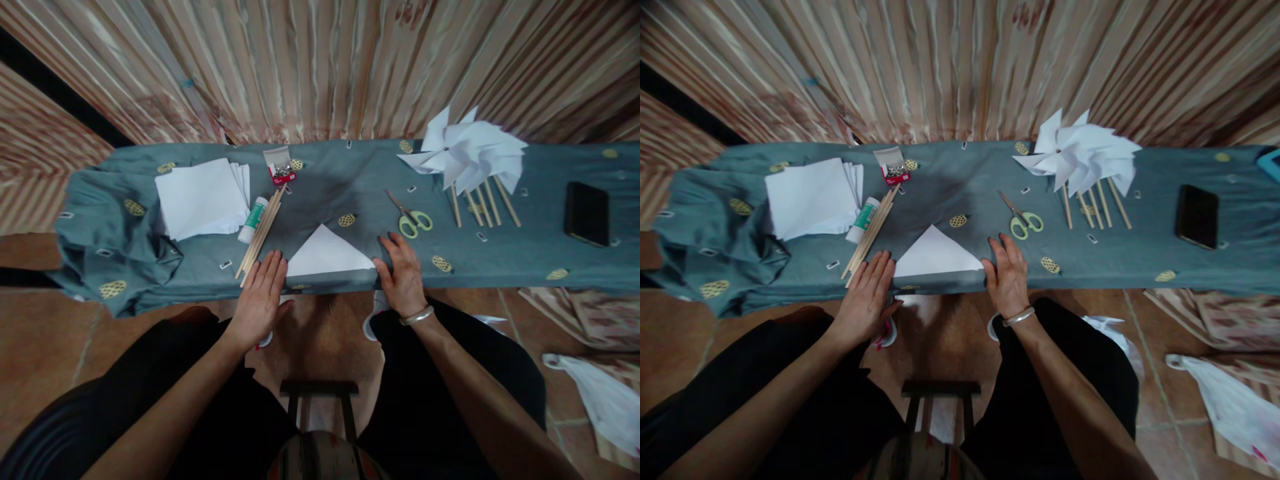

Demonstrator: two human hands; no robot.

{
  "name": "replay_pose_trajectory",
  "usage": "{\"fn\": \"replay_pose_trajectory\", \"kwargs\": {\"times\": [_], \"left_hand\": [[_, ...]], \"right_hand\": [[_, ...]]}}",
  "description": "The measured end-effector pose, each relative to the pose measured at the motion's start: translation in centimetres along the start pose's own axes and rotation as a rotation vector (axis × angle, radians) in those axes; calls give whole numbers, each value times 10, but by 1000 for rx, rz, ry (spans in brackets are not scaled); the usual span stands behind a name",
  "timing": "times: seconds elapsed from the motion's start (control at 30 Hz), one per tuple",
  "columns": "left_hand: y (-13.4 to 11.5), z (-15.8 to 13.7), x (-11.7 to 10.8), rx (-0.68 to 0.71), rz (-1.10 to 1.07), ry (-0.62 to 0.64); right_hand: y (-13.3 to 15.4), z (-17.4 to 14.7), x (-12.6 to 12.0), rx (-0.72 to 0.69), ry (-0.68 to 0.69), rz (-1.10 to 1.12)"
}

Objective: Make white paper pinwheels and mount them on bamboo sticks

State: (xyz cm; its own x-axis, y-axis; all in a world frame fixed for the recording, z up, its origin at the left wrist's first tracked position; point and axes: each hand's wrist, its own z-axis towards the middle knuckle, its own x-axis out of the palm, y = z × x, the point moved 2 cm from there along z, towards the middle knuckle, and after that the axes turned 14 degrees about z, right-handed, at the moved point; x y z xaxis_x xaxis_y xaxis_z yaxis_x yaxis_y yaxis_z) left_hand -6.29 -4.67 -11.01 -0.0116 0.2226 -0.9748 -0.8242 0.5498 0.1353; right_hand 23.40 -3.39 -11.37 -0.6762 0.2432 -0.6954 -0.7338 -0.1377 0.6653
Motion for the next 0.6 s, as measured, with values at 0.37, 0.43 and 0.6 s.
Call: {"fn": "replay_pose_trajectory", "kwargs": {"times": [0.37, 0.43, 0.6], "left_hand": [[-2, 21, -6, -89, -190, -133], [3, 25, -6, -135, -277, -142], [14, 35, -8, -269, -558, -111]], "right_hand": [[19, 19, -2, -2, 103, 176], [22, 21, 3, -16, 139, 203], [27, 23, 11, -15, 148, 385]]}}
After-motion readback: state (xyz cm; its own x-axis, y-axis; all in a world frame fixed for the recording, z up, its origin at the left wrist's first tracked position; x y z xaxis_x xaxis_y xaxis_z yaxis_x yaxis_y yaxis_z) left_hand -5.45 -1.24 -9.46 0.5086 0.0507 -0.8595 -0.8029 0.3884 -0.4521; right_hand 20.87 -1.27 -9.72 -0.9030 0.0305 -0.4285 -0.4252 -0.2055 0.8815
